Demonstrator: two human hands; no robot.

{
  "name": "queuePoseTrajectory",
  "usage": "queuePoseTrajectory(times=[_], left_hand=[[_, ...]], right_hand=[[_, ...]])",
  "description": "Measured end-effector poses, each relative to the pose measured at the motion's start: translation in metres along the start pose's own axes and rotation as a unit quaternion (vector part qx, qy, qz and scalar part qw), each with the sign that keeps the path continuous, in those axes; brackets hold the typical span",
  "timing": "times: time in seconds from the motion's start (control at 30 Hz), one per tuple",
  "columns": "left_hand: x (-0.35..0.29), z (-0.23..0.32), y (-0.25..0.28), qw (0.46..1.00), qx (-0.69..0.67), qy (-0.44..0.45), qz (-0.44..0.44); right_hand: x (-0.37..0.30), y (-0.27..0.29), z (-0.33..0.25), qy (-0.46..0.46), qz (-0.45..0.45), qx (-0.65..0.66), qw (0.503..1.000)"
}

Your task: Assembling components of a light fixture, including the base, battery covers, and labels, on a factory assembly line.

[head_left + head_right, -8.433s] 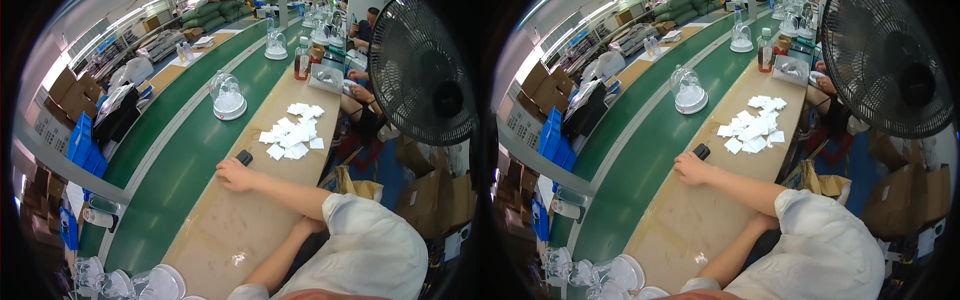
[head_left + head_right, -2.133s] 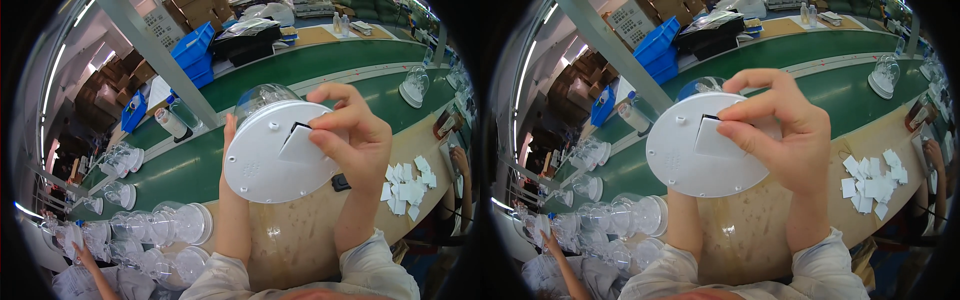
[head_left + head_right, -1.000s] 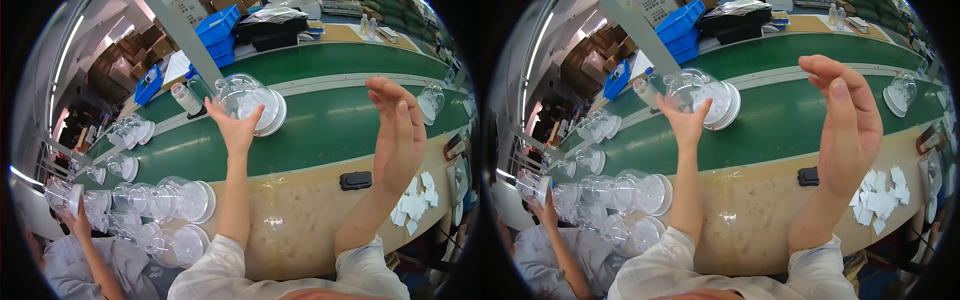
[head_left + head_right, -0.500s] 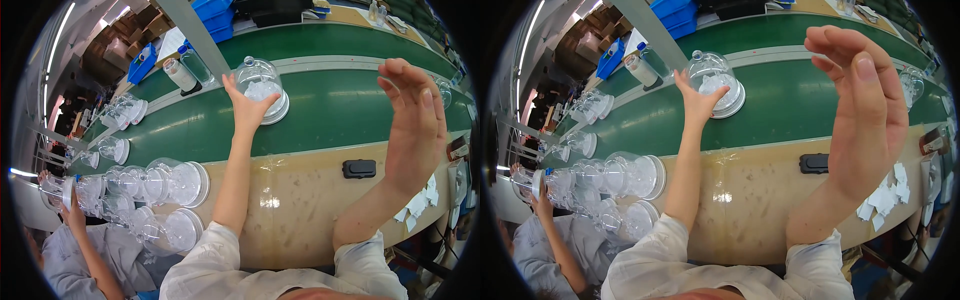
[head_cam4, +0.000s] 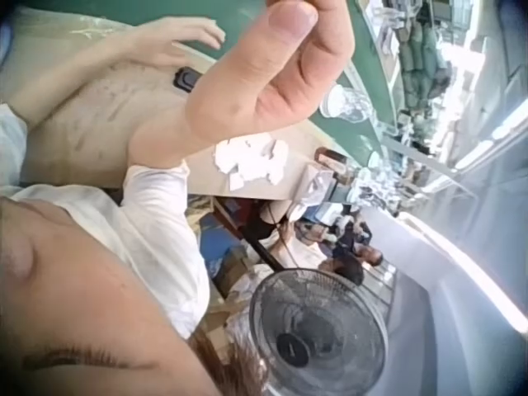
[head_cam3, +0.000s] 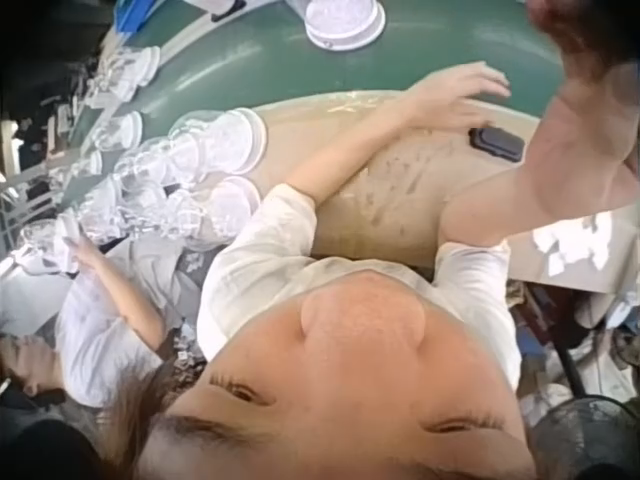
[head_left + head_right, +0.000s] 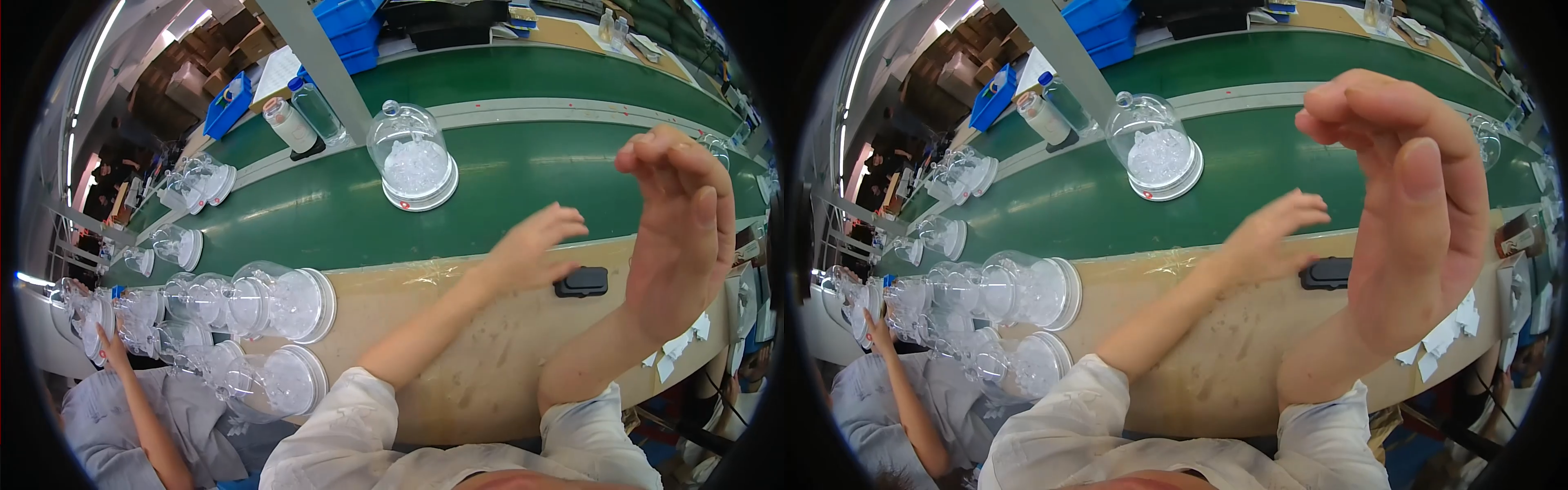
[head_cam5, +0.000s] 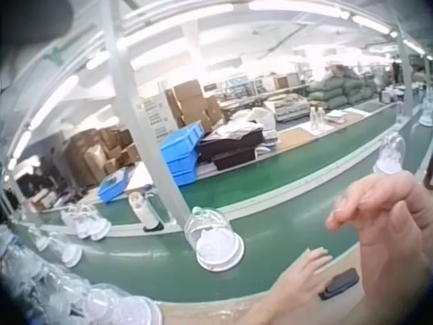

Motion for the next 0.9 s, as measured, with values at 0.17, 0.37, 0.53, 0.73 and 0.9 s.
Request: queuePoseTrajectory(times=[0.17,0.37,0.53,0.73,0.9], left_hand=[[-0.017,0.006,-0.054,0.958,0.095,0.074,-0.261],[-0.026,-0.005,-0.048,0.988,0.008,0.026,-0.15],[-0.001,0.018,-0.076,0.986,0.018,0.013,-0.164],[0.018,0.02,-0.127,0.982,0.033,-0.066,-0.176],[0.027,0.034,-0.162,0.984,0.058,-0.001,-0.166]], right_hand=[[-0.002,-0.026,0.003,-0.067,0.061,-0.073,0.993],[-0.003,-0.071,0.012,-0.027,-0.151,-0.154,0.976],[-0.022,-0.065,-0.003,-0.171,-0.36,-0.227,0.889],[-0.024,-0.068,-0.001,-0.131,-0.31,-0.173,0.926],[-0.018,-0.069,-0.003,-0.166,-0.33,-0.15,0.917]])
Point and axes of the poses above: each hand's wrist, its own x-axis towards the middle knuckle, its own y-axis out of the back of the hand, z = x × y, the point moved 1 cm from there along x, towards the middle knuckle, and after that the axes turned 15 degrees about -y, right-handed, at the moved point
